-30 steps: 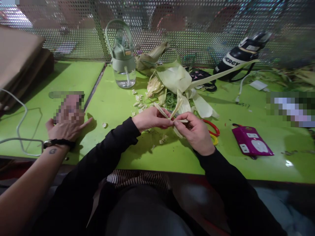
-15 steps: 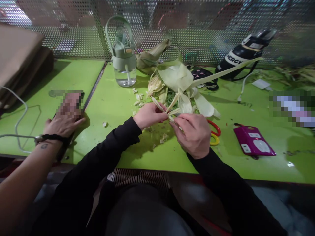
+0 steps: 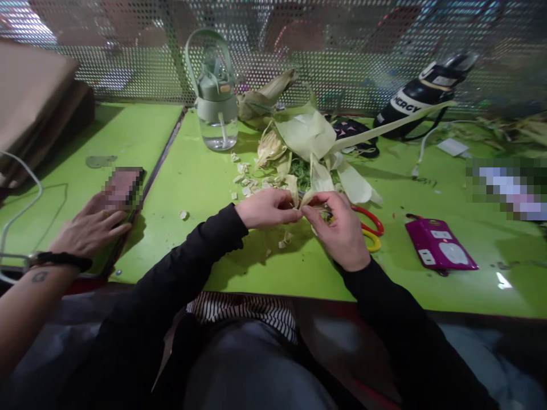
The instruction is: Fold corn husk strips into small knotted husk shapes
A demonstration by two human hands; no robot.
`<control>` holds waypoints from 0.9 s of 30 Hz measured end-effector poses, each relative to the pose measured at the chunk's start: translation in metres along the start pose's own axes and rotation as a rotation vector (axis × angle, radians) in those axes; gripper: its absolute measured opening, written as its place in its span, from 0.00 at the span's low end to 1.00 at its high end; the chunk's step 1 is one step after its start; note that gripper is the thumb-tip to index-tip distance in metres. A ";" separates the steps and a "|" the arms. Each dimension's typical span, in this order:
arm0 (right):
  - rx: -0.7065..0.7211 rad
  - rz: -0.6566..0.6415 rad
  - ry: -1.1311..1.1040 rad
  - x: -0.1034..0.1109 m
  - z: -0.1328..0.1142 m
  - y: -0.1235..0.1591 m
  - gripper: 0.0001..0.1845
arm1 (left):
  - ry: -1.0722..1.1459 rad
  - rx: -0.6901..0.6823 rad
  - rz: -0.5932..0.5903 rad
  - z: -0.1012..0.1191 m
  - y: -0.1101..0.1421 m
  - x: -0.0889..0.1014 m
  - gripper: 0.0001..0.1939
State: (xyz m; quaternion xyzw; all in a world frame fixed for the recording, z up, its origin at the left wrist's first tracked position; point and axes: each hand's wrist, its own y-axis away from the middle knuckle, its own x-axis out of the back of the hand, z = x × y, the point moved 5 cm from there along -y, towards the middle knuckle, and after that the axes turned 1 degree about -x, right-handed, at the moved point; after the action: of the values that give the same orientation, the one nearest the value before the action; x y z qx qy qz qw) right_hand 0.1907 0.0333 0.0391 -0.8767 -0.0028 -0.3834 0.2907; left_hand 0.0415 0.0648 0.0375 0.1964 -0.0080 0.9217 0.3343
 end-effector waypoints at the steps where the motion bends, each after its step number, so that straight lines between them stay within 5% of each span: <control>1: -0.027 -0.012 -0.020 0.000 0.002 0.000 0.09 | 0.052 -0.009 0.001 -0.002 -0.001 0.000 0.06; 7: 0.047 0.107 0.094 0.003 -0.001 0.001 0.07 | 0.185 0.006 0.103 -0.011 -0.008 -0.001 0.03; 15: 0.091 0.216 0.122 0.007 -0.009 0.008 0.08 | 0.032 0.076 0.147 -0.007 -0.003 -0.001 0.08; 20: 0.022 0.152 -0.061 0.002 -0.003 0.008 0.12 | 0.045 0.067 0.144 -0.006 -0.003 0.000 0.07; 27: 0.009 0.087 -0.166 0.005 -0.006 0.004 0.09 | 0.420 0.127 0.127 -0.005 -0.002 -0.001 0.09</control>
State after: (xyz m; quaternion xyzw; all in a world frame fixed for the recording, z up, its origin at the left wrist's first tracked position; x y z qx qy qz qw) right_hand 0.1910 0.0260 0.0437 -0.9034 0.0096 -0.2962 0.3098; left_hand 0.0419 0.0668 0.0319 0.0198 0.1073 0.9603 0.2567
